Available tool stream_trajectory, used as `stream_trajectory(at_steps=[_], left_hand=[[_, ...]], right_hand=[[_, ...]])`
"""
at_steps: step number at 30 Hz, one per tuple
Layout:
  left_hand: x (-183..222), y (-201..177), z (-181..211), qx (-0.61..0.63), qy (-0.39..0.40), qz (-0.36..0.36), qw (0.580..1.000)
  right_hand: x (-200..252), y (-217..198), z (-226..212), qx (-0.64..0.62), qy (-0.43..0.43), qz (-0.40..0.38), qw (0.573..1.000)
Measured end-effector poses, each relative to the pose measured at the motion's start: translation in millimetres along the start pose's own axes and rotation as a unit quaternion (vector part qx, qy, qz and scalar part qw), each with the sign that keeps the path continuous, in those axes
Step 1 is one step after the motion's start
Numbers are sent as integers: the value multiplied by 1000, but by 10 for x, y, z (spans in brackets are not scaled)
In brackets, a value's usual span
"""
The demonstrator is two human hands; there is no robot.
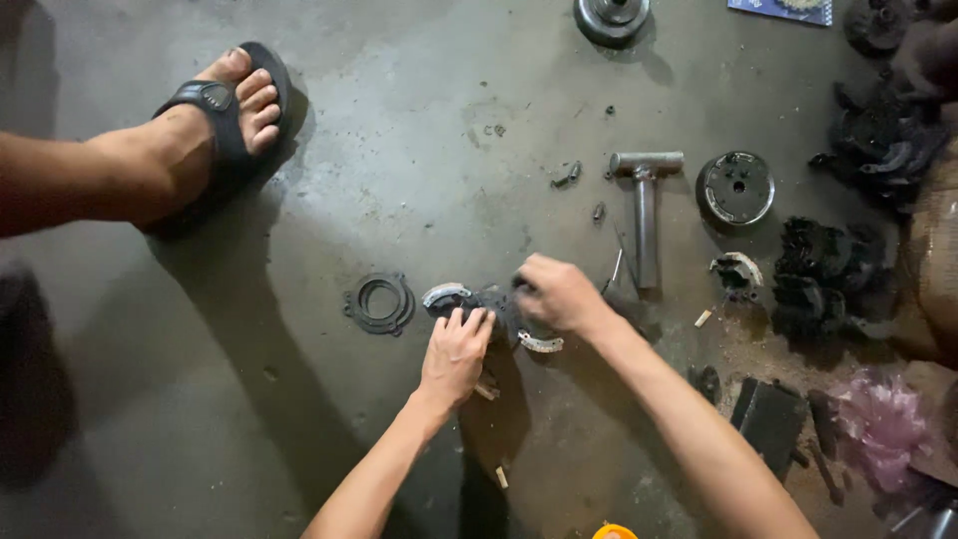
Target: Assembling a motorcycle clutch component by fitting pads into a housing and using a screwdriver to seat them.
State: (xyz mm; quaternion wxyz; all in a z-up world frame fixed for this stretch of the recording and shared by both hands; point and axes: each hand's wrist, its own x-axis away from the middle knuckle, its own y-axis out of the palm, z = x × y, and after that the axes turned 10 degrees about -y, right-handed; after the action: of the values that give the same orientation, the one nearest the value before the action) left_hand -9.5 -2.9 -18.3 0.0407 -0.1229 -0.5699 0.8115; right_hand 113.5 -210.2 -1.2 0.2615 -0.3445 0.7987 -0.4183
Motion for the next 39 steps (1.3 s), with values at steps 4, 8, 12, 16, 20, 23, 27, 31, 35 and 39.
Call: stream_trajectory(at_steps=[4, 8, 12, 16, 20, 23, 27, 31, 35, 39], left_hand=[[9, 0, 6, 0, -10, -1, 1000], [28, 41, 4, -25, -12, -1, 1000], [29, 195, -23, -30, -9, 5, 999], [56, 196, -20, -28, -15, 20, 999], [48, 153, -14, -29, -18, 4, 999], [47, 172, -25, -25, -18, -2, 1000], [59, 105, -5, -20, -15, 1, 1000], [62, 157, -7, -29, -18, 4, 999], [41, 78, -1, -28, -21, 3, 999], [69, 137, -3, -17, -24, 13, 999]], right_hand=[[-15, 165, -109, 11, -37, -69, 997], [13, 254, -106, 34, -8, -110, 993], [61, 339, -24, 42, -18, -96, 994], [8, 144, -260, 35, -11, -111, 993], [-43, 51, -418, 82, -8, -119, 989], [-66, 7, -475, 100, -19, -113, 988], [-19, 165, -376, 160, -62, -98, 980], [-27, 237, -351, 189, -59, -100, 975], [-29, 251, -351, 189, -48, -94, 976], [-17, 211, -463, 179, -14, -108, 978]])
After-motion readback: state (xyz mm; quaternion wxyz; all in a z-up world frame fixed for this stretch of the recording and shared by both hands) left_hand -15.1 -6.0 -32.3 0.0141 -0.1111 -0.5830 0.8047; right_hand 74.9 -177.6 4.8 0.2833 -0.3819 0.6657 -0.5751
